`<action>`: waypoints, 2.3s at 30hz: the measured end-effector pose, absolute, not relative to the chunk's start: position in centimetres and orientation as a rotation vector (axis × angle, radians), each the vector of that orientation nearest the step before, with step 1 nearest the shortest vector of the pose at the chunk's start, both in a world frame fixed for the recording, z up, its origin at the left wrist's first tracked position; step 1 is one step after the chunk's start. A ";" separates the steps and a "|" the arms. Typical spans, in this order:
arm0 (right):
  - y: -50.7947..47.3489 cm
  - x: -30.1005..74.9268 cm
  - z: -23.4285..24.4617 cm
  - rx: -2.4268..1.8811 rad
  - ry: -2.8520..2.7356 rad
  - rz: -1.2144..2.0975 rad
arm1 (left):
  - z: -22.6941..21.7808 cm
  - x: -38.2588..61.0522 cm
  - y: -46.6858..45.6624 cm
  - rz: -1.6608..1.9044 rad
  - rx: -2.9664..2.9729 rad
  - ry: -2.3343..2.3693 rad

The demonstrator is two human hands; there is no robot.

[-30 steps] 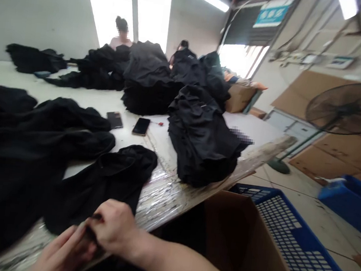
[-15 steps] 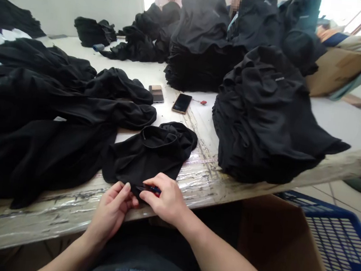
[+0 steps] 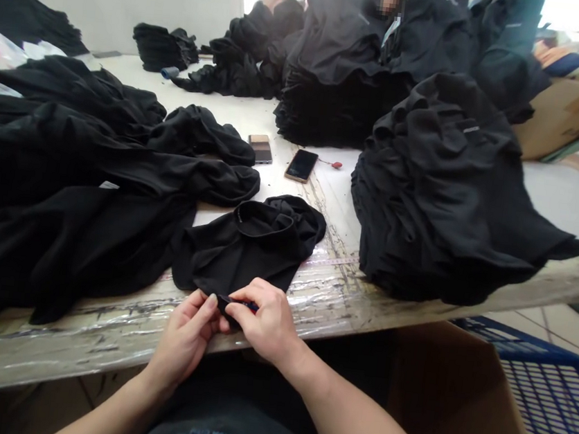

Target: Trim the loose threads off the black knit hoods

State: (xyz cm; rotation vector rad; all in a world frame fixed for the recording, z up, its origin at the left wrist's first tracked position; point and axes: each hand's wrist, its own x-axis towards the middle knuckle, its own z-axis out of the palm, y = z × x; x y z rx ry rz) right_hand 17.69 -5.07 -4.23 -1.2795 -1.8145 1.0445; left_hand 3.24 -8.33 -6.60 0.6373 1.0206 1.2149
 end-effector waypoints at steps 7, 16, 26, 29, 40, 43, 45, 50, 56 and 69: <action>-5.4 17.2 -4.7 -1.192 -1.772 0.972 | -7.0 2.9 -8.7 1.148 0.738 1.028; -6.0 18.6 -5.2 -0.943 -1.953 0.834 | -4.7 1.4 -7.6 1.188 0.411 1.063; -3.9 20.2 -1.3 -1.107 -2.000 0.897 | -3.2 2.0 -8.6 1.108 0.289 0.924; -4.1 19.2 -1.0 -1.069 -2.061 0.871 | -2.9 2.5 -8.7 1.115 0.282 0.894; -4.9 18.5 -1.8 -1.030 -2.068 0.785 | -3.1 2.7 -9.2 1.120 0.273 0.908; -5.0 18.5 -1.9 -1.015 -2.045 0.795 | -3.1 2.8 -9.3 1.125 0.266 0.887; -5.0 18.5 -1.9 -1.006 -2.032 0.801 | -3.1 2.8 -9.2 1.128 0.266 0.874; -5.2 18.2 -1.6 -1.029 -2.015 0.805 | -3.0 3.1 -9.3 1.112 0.298 0.888; -5.4 18.6 -2.2 -1.026 -2.112 0.781 | -3.4 2.9 -8.9 1.022 0.386 0.934; -3.7 22.0 1.9 -0.875 -2.027 1.190 | -3.2 -2.0 -6.5 1.342 0.155 1.110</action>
